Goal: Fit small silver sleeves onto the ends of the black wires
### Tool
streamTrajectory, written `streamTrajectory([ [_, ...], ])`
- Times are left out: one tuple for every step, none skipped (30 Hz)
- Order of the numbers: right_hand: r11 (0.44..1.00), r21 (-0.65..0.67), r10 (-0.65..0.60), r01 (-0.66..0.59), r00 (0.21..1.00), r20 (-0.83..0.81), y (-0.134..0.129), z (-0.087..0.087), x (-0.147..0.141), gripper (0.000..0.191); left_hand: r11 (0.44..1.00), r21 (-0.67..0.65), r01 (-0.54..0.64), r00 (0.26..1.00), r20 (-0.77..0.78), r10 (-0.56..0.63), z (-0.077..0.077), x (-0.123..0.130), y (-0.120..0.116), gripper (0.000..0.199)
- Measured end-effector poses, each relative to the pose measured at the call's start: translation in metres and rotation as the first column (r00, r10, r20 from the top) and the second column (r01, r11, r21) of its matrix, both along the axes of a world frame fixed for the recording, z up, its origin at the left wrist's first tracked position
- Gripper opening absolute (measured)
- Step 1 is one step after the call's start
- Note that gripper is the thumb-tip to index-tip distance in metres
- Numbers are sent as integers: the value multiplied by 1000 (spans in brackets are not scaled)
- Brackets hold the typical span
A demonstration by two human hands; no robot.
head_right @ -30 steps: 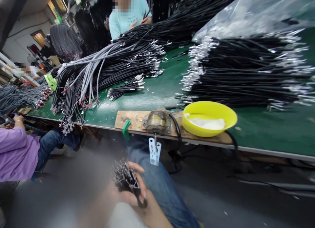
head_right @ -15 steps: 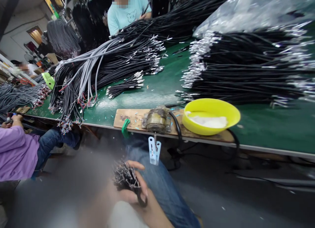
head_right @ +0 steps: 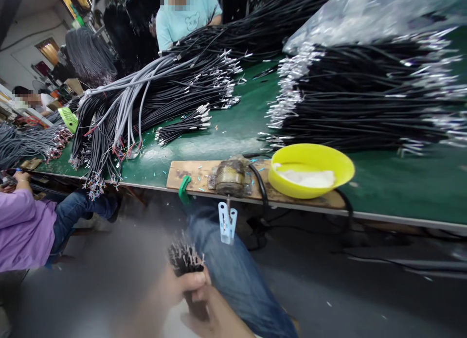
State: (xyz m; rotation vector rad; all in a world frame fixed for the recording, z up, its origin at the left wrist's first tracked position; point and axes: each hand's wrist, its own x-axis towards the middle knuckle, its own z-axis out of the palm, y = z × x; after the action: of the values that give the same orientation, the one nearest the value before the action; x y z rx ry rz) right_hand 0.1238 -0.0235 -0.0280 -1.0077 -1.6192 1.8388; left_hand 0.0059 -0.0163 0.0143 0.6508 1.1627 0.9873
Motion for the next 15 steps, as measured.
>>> streamTrajectory([
  [999, 41, 16, -17, 1000, 7, 3, 3, 4, 22, 1000, -13, -8, 1000, -18, 8, 0, -1, -2, 49],
  [997, 80, 22, -22, 1000, 7, 7, 7, 7, 20, 1000, -25, -10, 999, -33, 9, 0, -2, -3, 49],
  [994, 111, 22, -22, 1000, -5, 13, 11, 11, 19, 999, -37, -5, 999, -46, 4, 0, -4, -5, 48],
  [992, 129, 18, -16, 1000, -20, 19, 14, 14, 18, 999, -49, 7, 998, -57, -10, 1, -5, -7, 47],
  [991, 131, -6, 9, 1000, -23, 26, 17, 17, 21, 998, -61, 22, 997, -67, -26, 1, -6, -8, 45],
  [989, 128, -66, 68, 998, -19, 33, 21, 19, 24, 996, -75, 39, 996, -75, -45, 1, -7, -9, 44],
  [978, 123, -166, 167, 986, -15, 39, 24, 21, 26, 994, -90, 56, 995, -81, -63, 1, -6, -10, 42],
  [958, 121, -260, 262, 965, -29, 44, 27, 22, 29, 992, -106, 74, 993, -84, -83, 1, -6, -11, 41],
  [935, 129, -325, 330, 944, -54, 48, 31, 23, 30, 988, -121, 92, 991, -86, -103, 1, -5, -12, 41],
  [932, 140, -327, 335, 942, -79, 51, 36, 23, 30, 985, -134, 107, 989, -86, -119, 1, -3, -13, 41],
  [941, 163, -284, 296, 954, -93, 54, 41, 23, 29, 982, -144, 120, 987, -87, -134, 1, -1, -14, 42],
  [945, 193, -253, 265, 964, -88, 56, 46, 22, 27, 980, -152, 132, 986, -86, -146, 2, 0, -15, 43],
  [953, 205, -210, 224, 974, -86, 58, 50, 21, 24, 977, -159, 142, 983, -91, -158, 3, 1, -16, 40],
  [960, 201, -183, 196, 980, -81, 59, 53, 20, 23, 973, -172, 152, 980, -103, -171, 4, 2, -18, 35],
  [965, 188, -170, 181, 983, -74, 60, 56, 19, 26, 968, -190, 163, 975, -118, -188, 6, 2, -19, 30],
])
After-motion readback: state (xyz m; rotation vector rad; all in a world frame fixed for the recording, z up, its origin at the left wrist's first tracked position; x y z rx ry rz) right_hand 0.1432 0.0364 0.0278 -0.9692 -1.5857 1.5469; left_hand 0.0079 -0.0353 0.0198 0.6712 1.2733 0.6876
